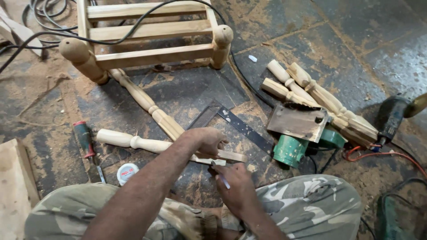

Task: Assembling, measuring, and trimming wooden spindles and frame components for a furniture piece.

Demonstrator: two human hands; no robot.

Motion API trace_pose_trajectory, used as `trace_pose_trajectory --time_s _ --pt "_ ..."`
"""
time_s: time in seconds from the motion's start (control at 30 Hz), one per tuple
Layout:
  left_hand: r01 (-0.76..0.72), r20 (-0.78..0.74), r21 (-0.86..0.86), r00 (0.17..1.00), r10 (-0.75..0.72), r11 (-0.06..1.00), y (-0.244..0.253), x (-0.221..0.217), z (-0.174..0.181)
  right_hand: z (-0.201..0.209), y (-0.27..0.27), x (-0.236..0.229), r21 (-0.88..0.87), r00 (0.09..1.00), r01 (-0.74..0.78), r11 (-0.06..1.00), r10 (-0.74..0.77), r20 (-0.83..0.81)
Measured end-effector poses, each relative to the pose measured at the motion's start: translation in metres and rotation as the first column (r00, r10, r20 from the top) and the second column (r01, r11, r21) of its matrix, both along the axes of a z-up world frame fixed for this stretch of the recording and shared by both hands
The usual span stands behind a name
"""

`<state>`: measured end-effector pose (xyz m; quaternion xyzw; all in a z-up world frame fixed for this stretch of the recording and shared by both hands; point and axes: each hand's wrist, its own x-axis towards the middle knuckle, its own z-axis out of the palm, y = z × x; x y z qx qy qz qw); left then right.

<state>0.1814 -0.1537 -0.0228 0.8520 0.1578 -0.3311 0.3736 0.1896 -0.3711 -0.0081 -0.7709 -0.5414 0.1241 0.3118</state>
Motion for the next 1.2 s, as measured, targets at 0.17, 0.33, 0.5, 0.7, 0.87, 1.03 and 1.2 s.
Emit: trace_pose_trajectory --time_s 0.17,0.33,0.5,0.7,0.87,1.03,1.2 --pt "0.07 0.023 0.053 0.997 -0.071 0.996 0.001 -0.002 -0.003 -0.012 0.012 0.0 0.056 0.997 -0.018 0.998 0.014 0.078" --pt "0.025 0.002 0.009 1.0 -0.025 1.0 0.001 0.001 -0.008 -0.018 0.002 0.004 -0.173 0.98 0.128 0.977 -0.097 0.174" --pt "-0.005 -0.019 -0.017 1.0 0.005 1.0 -0.001 -0.003 0.003 -0.015 -0.023 0.013 -0.299 0.95 0.308 0.903 -0.274 0.151" --pt "0.032 0.017 0.005 0.999 -0.032 0.999 -0.009 -0.021 0.018 -0.016 -0.037 0.035 -0.458 0.825 0.472 0.753 -0.56 -0.07" --pt "-0.077 0.122 0.089 0.99 0.066 0.993 0.008 -0.057 0.027 0.01 -0.029 0.044 -0.518 0.515 0.509 0.688 -0.725 -0.457" --pt "-0.599 0.175 0.144 0.799 0.576 0.787 0.099 -0.135 0.063 0.036 -0.056 0.074 -0.185 0.511 0.447 0.875 -0.419 -0.75" --pt "-0.678 0.569 0.704 0.717 0.403 0.21 0.191 -0.251 -0.048 0.062 -0.195 0.089 -0.242 0.482 0.446 0.862 -0.459 -0.746"
